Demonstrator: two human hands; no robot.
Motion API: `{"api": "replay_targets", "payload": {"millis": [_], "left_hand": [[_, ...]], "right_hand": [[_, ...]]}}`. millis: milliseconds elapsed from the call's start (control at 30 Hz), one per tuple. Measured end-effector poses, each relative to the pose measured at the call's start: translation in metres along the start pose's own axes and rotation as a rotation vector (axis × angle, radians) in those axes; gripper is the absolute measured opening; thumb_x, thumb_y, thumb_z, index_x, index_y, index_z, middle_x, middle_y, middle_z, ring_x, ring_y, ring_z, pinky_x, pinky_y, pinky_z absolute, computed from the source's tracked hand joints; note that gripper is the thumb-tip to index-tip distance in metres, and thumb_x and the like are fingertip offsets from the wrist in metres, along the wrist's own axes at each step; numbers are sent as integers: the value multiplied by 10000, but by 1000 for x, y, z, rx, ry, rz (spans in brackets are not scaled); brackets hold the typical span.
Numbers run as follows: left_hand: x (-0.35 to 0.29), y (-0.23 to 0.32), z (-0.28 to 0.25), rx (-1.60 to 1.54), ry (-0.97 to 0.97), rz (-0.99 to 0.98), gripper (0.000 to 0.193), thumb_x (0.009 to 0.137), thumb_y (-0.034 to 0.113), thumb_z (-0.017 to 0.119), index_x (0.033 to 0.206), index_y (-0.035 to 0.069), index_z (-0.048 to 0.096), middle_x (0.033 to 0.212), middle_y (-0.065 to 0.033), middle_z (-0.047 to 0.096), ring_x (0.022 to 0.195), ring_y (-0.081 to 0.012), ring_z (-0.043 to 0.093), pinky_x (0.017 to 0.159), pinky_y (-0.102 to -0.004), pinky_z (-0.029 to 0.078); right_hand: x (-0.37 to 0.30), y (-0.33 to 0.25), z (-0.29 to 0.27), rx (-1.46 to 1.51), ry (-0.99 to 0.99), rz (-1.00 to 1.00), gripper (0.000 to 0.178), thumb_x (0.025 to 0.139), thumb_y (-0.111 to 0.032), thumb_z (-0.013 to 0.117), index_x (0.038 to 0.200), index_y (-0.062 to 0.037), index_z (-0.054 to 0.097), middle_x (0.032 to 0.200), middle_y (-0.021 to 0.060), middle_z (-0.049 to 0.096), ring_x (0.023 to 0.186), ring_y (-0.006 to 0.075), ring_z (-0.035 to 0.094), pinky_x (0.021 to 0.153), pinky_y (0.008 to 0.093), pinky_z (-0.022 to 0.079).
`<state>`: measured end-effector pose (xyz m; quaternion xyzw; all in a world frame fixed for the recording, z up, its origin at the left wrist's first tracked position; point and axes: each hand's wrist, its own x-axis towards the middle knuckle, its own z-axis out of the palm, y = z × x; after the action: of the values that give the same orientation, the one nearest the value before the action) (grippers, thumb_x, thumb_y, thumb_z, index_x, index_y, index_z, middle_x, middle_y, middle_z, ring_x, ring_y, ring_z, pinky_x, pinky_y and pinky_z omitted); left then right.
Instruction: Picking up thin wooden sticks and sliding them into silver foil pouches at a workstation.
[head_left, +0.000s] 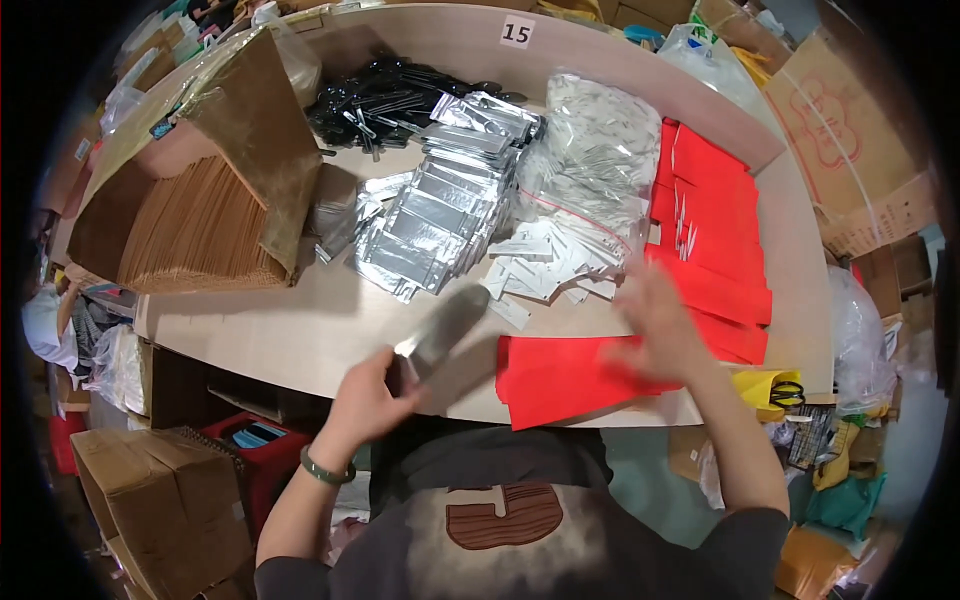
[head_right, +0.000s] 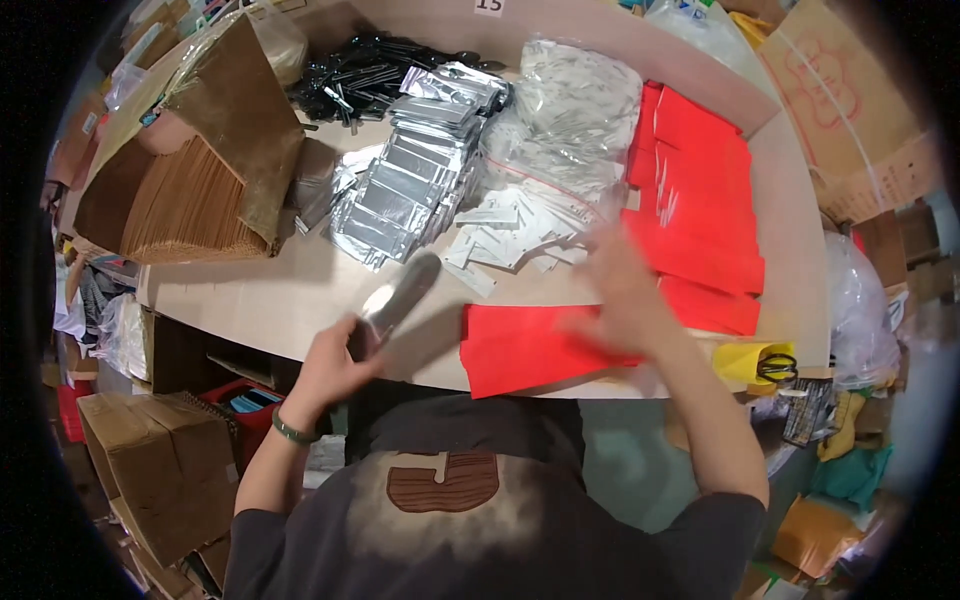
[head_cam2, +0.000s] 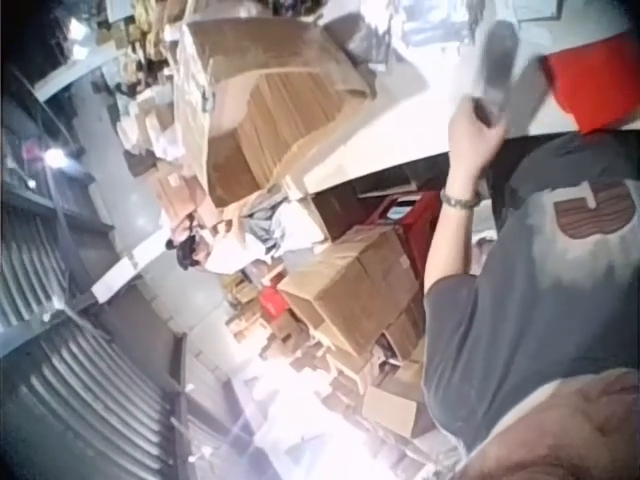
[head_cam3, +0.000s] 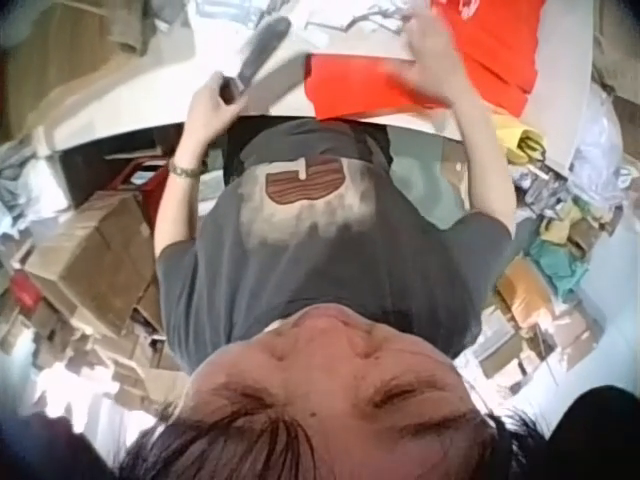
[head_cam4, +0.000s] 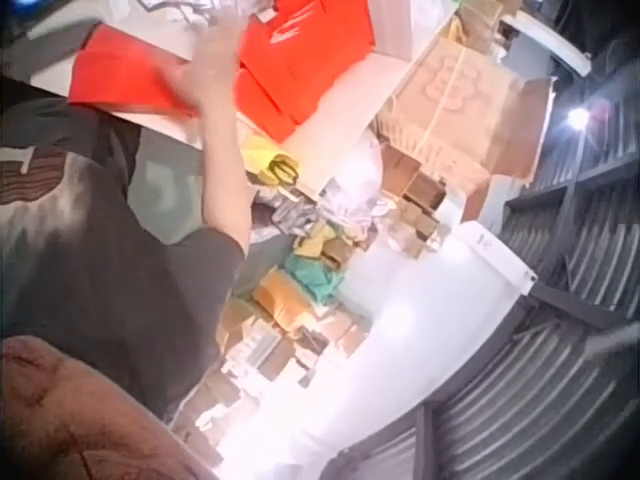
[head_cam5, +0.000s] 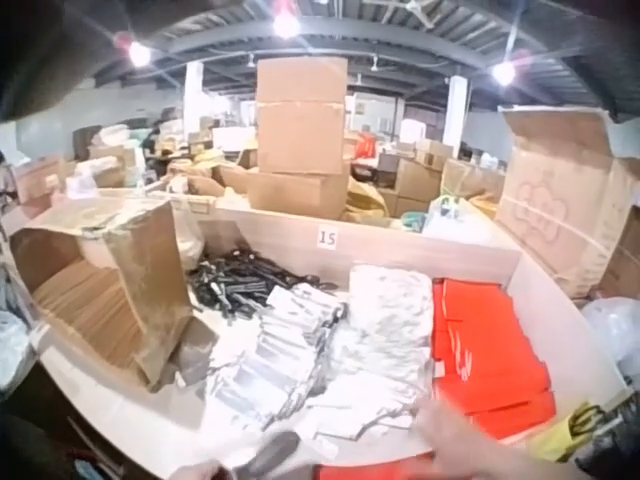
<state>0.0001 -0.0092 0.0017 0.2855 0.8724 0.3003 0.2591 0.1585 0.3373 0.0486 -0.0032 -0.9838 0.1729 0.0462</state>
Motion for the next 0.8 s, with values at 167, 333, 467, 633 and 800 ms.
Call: {"api": "replay_targets", "payload": {"millis": [167,333,467,633,800], "left_hand": [[-5,55,48,-360,-358,530,418,710,163,782,1004,3,532,1141,-226,514,1122,-405,537,910,-418,472],[0,73,68,-337,-289,563,382,707,135,733,1000,-8,534,1218,-241,451,1016,-417,539,866,-426,474],[8,64,47,-380,-398,499,372,715,143,741,1009,3,561,1058,-193,577,918,-344,603,816,-387,497],[3,-3,38,61,251,82,418,690,145,757,1048,45,565,900,-142,608,817,-356,620,716,-398,517],[-1,-12,38,117,210,176,573,663,147,776,1188,70,558,979,-131,601,877,-340,620,744,-404,519]], "right_hand": [[-11,-30,60,103,-253,-263,501,744,-362,729,1052,13,602,1392,305,419,1294,445,414,1061,538,355],[13,-27,82,82,-112,-333,401,746,-306,685,975,10,593,1210,277,564,1115,427,552,943,461,438],[24,-66,65,98,-76,-334,361,788,-306,683,956,2,599,1110,233,585,1010,403,579,824,441,484],[19,-91,75,73,78,123,338,915,-363,600,855,-30,577,779,162,638,751,345,630,622,445,491],[30,-91,94,16,-197,311,298,950,-309,540,868,-25,584,724,164,654,695,357,652,608,476,500]]}}
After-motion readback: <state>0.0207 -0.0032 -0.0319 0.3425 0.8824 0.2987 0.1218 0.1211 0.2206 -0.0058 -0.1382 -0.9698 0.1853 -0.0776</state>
